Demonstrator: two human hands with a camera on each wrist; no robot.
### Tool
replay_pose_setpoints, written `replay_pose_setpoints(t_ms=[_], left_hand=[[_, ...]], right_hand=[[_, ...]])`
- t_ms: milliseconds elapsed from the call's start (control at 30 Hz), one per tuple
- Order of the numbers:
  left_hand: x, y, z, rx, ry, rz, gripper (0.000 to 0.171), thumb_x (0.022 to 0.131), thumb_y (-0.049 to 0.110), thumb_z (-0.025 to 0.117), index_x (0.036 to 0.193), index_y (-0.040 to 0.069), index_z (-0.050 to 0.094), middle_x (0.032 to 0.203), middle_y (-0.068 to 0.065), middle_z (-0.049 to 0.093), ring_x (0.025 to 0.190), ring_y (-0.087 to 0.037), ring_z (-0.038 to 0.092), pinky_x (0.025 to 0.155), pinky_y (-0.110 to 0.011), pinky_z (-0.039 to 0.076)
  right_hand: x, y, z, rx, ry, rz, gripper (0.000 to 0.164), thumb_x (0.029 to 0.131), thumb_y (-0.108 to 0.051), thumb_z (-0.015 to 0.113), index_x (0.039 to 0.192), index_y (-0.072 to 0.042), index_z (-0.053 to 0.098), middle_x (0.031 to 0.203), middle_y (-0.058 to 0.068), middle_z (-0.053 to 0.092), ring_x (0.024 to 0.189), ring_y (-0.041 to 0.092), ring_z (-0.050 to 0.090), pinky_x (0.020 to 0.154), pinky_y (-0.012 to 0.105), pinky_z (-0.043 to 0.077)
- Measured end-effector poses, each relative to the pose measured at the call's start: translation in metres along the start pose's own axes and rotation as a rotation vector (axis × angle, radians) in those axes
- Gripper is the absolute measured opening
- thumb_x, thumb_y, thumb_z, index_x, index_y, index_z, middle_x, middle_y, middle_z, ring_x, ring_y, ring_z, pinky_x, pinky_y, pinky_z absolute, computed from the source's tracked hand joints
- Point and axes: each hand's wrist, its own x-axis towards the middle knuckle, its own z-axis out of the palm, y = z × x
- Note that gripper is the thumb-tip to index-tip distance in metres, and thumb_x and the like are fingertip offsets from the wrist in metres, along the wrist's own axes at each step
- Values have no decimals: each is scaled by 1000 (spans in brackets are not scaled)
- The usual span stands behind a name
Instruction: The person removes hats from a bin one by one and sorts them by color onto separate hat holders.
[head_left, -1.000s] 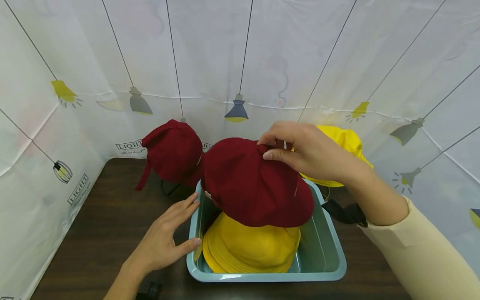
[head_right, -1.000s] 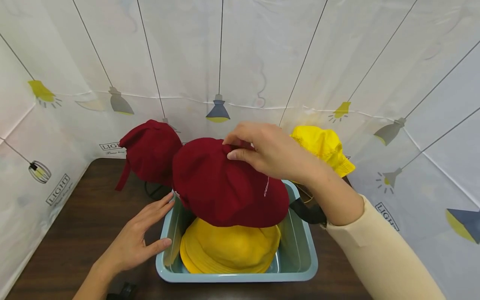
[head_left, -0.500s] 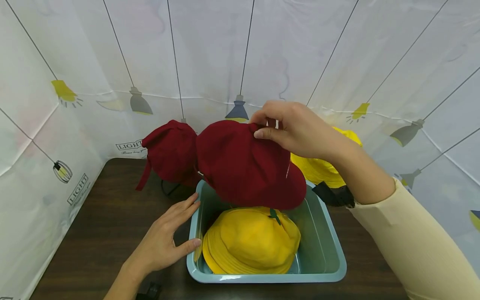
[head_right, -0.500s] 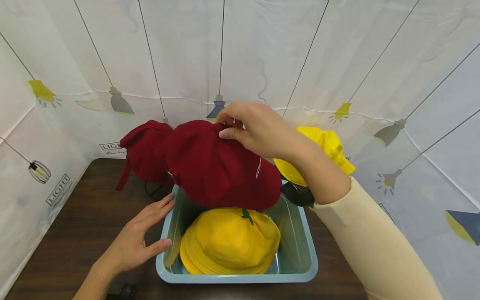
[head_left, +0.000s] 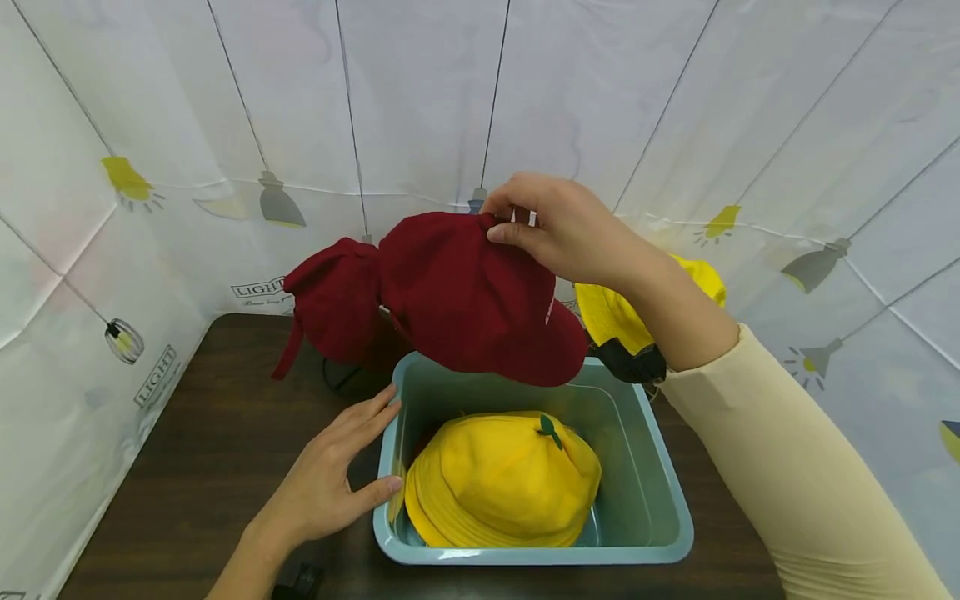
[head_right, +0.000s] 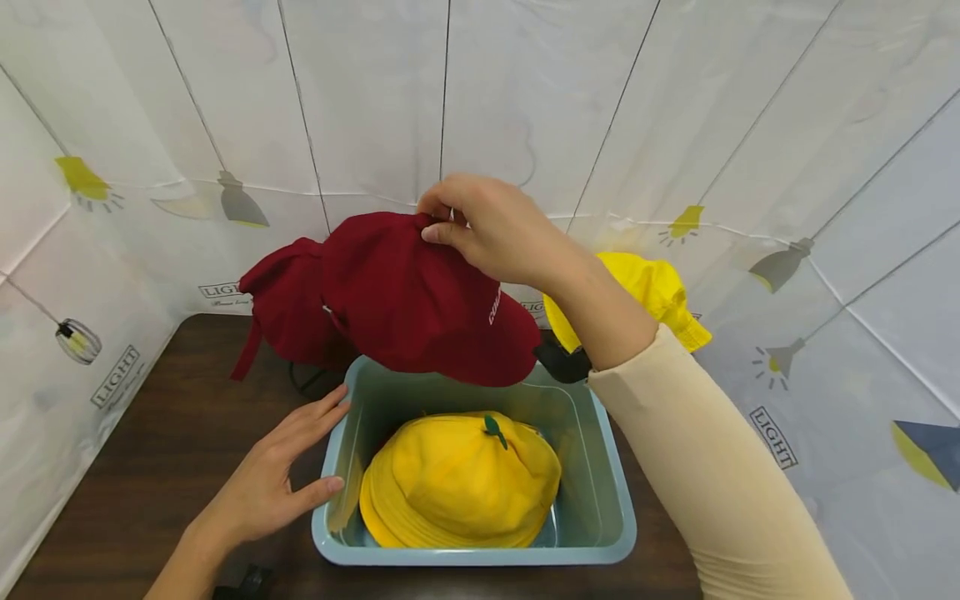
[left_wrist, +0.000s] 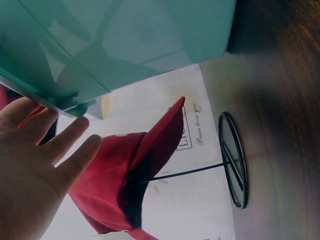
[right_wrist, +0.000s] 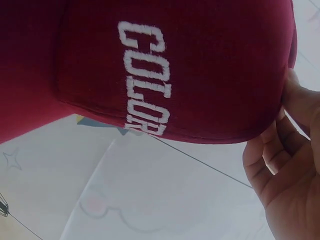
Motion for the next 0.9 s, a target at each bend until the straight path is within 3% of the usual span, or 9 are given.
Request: replay_pose_setpoints(t_ms=[500, 900], left_hand=[[0, 1, 0, -9, 0, -14, 80, 90, 32, 80, 160, 16, 46, 170, 1, 33, 147, -28, 42, 108, -67, 44], [0, 1, 0, -8, -2, -16, 80, 90, 34, 80, 160, 16, 46, 170, 1, 34, 146, -29, 44, 106, -67, 45]], right_hand=[[29, 8, 9, 20, 49, 60, 16, 102, -10, 68, 116, -2, 71, 106, 10, 66, 99, 23, 57, 82, 35, 47], [55, 7, 24, 30, 88, 54, 15, 103, -12, 68, 115, -4, 72, 109, 8, 67, 103, 21, 59, 91, 36, 47]])
